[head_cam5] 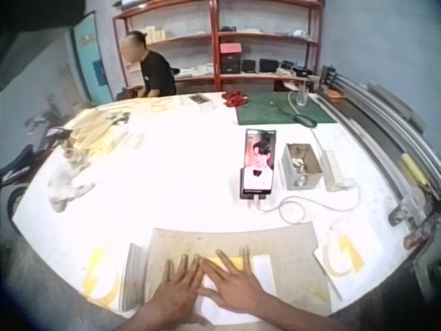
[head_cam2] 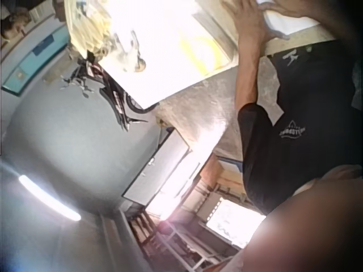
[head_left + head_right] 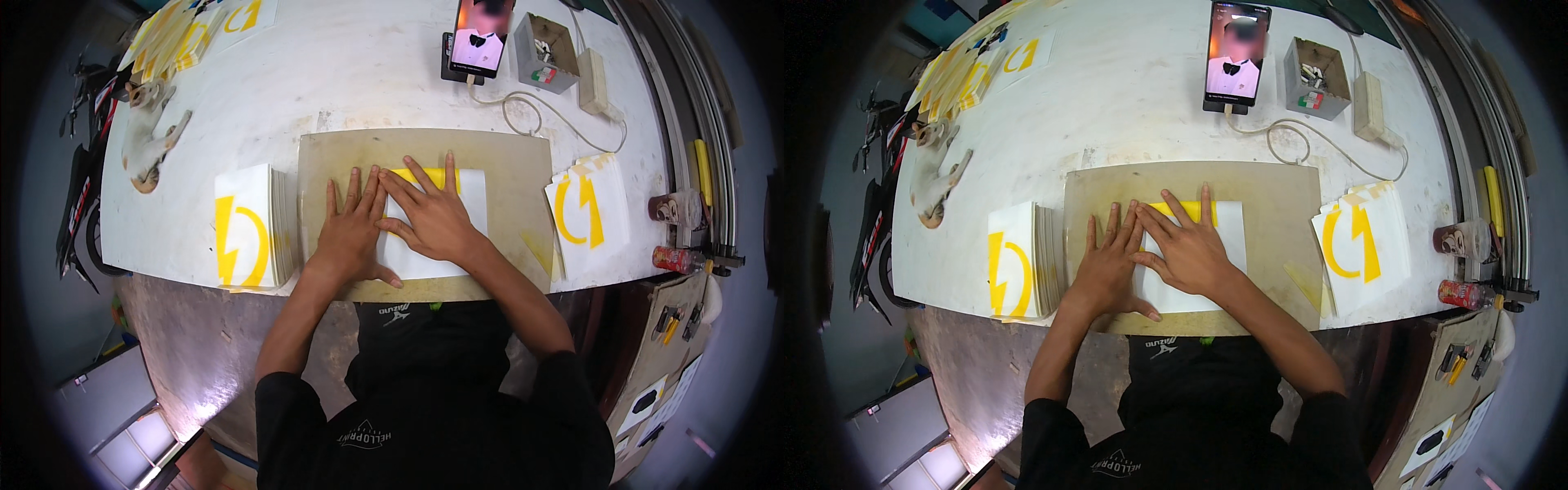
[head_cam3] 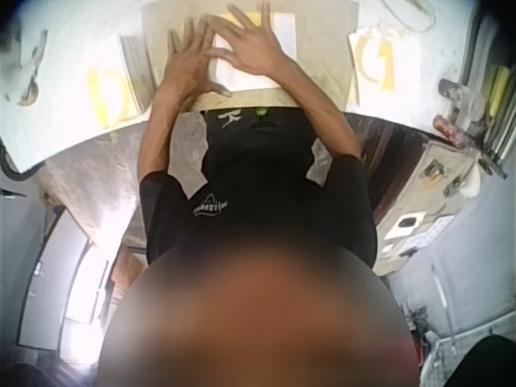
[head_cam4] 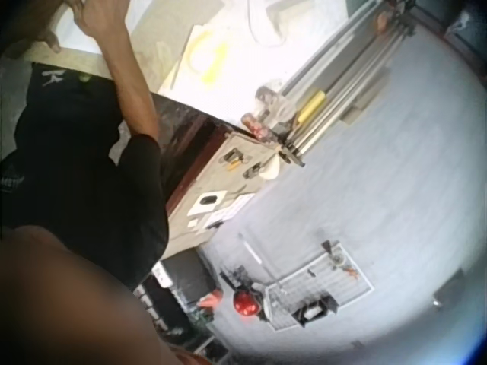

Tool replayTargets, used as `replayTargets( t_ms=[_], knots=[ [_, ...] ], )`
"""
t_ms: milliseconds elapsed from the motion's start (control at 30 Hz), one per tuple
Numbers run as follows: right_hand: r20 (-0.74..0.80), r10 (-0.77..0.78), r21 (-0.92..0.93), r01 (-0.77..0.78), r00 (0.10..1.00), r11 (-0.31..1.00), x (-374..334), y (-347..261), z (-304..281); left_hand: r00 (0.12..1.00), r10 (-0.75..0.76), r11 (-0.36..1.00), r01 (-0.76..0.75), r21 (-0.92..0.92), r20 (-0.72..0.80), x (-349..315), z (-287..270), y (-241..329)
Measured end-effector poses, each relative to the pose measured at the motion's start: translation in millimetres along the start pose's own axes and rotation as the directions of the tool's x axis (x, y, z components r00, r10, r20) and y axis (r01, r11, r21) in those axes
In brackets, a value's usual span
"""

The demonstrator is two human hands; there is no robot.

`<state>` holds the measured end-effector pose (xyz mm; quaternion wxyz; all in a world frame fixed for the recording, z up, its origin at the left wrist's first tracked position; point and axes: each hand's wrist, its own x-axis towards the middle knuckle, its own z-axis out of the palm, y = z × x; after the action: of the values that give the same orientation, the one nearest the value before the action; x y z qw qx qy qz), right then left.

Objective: The person repeatedly folds white paper sheets with yellow printed designs in half on a workbench. They smooth each fold with their hands and place the folded sheets into a growing stack. The process is repeated for multiple sheets throughout the clip.

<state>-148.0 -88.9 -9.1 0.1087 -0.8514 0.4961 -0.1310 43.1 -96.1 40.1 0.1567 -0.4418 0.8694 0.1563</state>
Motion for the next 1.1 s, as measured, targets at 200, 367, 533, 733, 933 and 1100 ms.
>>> replayTargets(
  t_ms=[200,367,533,733,933,1100],
  knots=[
    [-0.019,0.1,-0.039,-0.101,0.995,0.994,-9.3,4.0,8.9,1.0,-0.011,1.0,0.011,-0.005,-0.026,2.4,1.1,1.2],
    [-0.149,0.373,-0.07,-0.386,0.916,0.92,-62.9,50.1,-15.7,0.998,-0.012,1.0,0.011,-0.01,-0.062,-2.2,5.1,-1.9],
    [-0.4,0.462,0.14,-0.446,0.791,0.884,-149.4,19.5,-32.9,0.998,-0.024,1.0,0.024,-0.007,-0.063,-3.4,5.8,1.7],
    [-0.35,0.574,-0.173,-0.654,0.74,0.737,-190.0,-24.5,-20.7,0.982,-0.106,0.992,0.094,-0.084,-0.156,-19.0,25.7,19.0],
    [-0.419,0.662,0.012,-0.725,0.622,0.689,-197.7,-10.8,-22.6,0.984,-0.088,0.994,0.075,-0.085,-0.155,-18.6,27.1,17.3],
    [-0.395,0.765,0.261,-0.736,0.509,0.624,-205.2,-5.0,-23.8,0.982,-0.087,0.994,0.076,-0.074,-0.167,-19.2,28.4,16.6]
  ],
)
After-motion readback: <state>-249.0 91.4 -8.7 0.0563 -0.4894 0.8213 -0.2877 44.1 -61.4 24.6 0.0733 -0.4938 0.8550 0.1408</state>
